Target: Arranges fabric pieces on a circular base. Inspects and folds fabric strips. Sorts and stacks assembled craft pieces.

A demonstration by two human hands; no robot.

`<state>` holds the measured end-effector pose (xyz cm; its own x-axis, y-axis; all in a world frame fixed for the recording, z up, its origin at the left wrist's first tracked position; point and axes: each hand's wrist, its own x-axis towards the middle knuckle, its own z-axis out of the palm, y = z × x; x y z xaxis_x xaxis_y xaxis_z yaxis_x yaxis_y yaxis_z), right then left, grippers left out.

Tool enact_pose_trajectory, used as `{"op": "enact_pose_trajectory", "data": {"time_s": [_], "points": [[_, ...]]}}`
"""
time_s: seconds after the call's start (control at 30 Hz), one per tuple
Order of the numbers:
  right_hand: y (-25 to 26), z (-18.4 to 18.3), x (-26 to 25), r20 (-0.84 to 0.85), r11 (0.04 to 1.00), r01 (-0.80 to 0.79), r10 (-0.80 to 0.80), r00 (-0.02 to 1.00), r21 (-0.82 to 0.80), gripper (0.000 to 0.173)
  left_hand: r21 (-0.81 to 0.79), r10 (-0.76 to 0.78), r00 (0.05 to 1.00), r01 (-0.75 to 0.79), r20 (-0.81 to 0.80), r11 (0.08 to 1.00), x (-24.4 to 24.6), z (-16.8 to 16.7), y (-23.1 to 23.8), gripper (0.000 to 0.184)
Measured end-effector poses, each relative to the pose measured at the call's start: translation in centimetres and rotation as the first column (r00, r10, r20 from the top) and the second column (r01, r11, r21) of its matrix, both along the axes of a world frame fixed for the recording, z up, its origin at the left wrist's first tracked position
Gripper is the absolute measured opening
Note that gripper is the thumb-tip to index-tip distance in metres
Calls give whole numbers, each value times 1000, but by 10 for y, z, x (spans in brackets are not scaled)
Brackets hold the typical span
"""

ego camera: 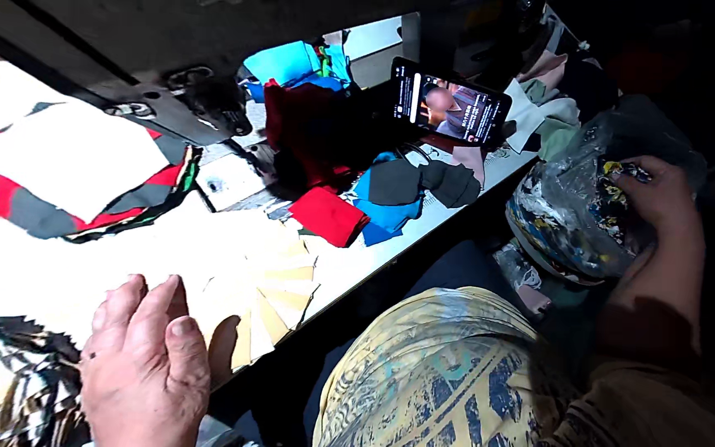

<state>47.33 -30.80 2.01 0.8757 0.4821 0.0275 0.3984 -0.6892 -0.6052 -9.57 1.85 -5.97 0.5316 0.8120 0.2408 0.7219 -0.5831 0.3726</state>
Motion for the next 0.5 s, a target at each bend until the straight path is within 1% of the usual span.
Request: {"op": "enact_pose_trajectory", "data": {"time_s": [0.07, 0.2, 0.3, 0.4, 0.43, 0.5], "points": [[-4, 8, -2, -29, 998, 9, -8, 1000, 62, 32, -7, 1, 1000, -1, 0, 1000, 0, 0, 0, 61], [-11, 4, 0, -164, 954, 88, -42, 986, 285, 31, 2, 0, 1000, 0, 0, 1000, 0, 1, 0, 63], [-13, 6, -1, -231, 924, 129, -45, 972, 361, 30, 11, -2, 1000, 2, 0, 1000, -1, 2, -1, 62], [-13, 10, 0, -219, 920, 136, -57, 974, 368, 28, 15, -5, 1000, 5, 19, 1000, 3, 5, -2, 61], [-13, 13, 0, -197, 931, 136, -71, 978, 338, 29, 18, -3, 1000, 2, 29, 1000, 5, 6, -3, 62], [-8, 18, -2, -143, 962, 147, -116, 983, 228, 33, 8, 7, 999, -8, 44, 1000, 7, 8, -5, 64]]}}
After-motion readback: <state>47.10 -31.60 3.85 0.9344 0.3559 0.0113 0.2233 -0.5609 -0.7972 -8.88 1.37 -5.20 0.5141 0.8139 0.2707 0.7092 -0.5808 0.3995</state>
